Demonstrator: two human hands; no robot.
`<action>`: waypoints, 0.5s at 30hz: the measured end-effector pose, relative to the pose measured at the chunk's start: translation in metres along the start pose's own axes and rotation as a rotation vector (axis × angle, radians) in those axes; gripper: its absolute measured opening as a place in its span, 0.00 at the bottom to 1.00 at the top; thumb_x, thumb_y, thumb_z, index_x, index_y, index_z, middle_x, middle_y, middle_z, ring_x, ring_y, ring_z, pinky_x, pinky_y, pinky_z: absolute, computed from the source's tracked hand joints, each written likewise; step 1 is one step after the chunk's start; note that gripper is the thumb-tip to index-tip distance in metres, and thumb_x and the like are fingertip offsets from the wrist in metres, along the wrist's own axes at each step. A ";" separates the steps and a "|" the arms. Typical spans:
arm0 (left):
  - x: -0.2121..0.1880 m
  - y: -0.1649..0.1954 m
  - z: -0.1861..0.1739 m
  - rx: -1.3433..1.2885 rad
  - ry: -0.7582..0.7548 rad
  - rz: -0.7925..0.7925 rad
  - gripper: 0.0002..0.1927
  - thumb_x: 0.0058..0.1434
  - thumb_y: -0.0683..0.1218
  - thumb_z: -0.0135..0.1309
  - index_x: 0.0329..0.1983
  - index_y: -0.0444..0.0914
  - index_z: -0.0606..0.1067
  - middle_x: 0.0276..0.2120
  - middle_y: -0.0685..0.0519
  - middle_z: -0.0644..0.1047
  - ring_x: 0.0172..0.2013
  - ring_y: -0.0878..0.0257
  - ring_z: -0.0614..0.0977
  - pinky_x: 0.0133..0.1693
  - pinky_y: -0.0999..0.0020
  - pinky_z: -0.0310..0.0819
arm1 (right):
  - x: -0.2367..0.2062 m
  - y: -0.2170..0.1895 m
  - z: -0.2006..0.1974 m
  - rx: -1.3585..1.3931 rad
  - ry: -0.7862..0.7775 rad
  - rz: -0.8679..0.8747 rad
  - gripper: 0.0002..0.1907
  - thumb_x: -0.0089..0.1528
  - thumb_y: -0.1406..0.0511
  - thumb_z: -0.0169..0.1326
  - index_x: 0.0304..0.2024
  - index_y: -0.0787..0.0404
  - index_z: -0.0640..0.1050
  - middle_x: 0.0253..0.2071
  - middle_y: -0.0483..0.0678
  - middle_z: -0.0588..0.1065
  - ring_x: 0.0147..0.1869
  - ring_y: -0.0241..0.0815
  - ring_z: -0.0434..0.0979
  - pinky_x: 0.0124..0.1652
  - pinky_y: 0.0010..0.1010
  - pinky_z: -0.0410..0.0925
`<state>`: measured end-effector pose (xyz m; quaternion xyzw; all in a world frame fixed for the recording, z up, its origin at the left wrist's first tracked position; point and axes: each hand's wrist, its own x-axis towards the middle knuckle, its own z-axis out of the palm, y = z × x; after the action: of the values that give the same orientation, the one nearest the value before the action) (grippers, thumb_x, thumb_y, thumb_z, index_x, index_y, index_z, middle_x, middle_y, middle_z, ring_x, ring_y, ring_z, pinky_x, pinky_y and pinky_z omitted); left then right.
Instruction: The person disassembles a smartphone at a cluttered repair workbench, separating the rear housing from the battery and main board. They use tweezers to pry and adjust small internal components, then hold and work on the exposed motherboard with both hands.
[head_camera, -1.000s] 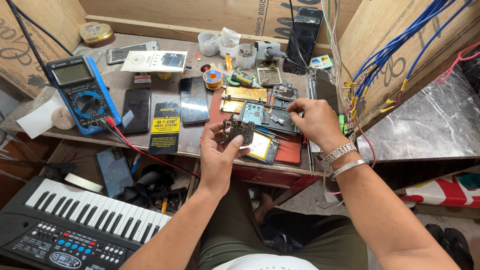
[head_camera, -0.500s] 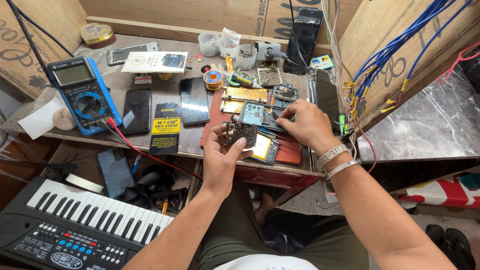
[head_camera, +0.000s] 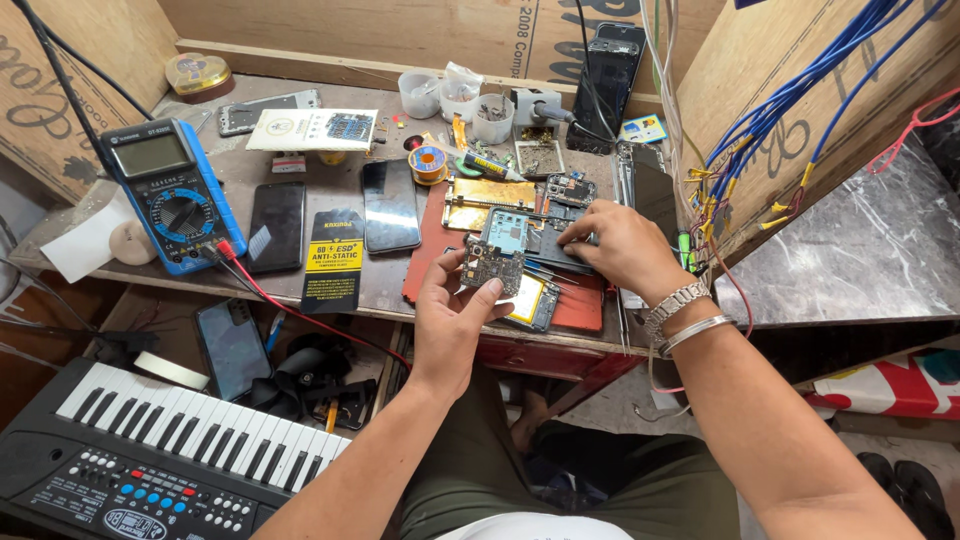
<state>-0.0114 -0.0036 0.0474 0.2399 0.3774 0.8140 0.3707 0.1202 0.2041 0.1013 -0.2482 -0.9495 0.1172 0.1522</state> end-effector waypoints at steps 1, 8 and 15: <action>0.000 0.000 0.001 -0.002 -0.008 0.002 0.21 0.63 0.36 0.55 0.59 0.34 0.66 0.50 0.50 0.76 0.46 0.63 0.82 0.44 0.65 0.85 | 0.000 0.000 0.000 -0.004 -0.015 0.026 0.06 0.57 0.61 0.62 0.36 0.48 0.87 0.40 0.46 0.78 0.47 0.50 0.79 0.46 0.41 0.71; -0.001 -0.003 0.008 0.023 -0.018 -0.018 0.21 0.63 0.36 0.56 0.60 0.31 0.72 0.48 0.51 0.79 0.42 0.67 0.81 0.40 0.69 0.83 | -0.003 -0.010 -0.008 0.121 0.058 0.084 0.08 0.57 0.63 0.64 0.37 0.57 0.84 0.38 0.46 0.79 0.38 0.44 0.79 0.40 0.35 0.71; -0.002 -0.008 0.012 0.038 -0.061 -0.036 0.21 0.64 0.37 0.58 0.61 0.31 0.75 0.42 0.53 0.82 0.40 0.70 0.81 0.40 0.75 0.81 | -0.028 -0.023 -0.007 1.082 0.069 0.130 0.10 0.62 0.69 0.61 0.46 0.65 0.81 0.38 0.41 0.78 0.40 0.26 0.74 0.40 0.19 0.69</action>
<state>0.0011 0.0029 0.0481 0.2648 0.3856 0.7922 0.3918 0.1354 0.1711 0.1083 -0.1962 -0.7307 0.5901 0.2817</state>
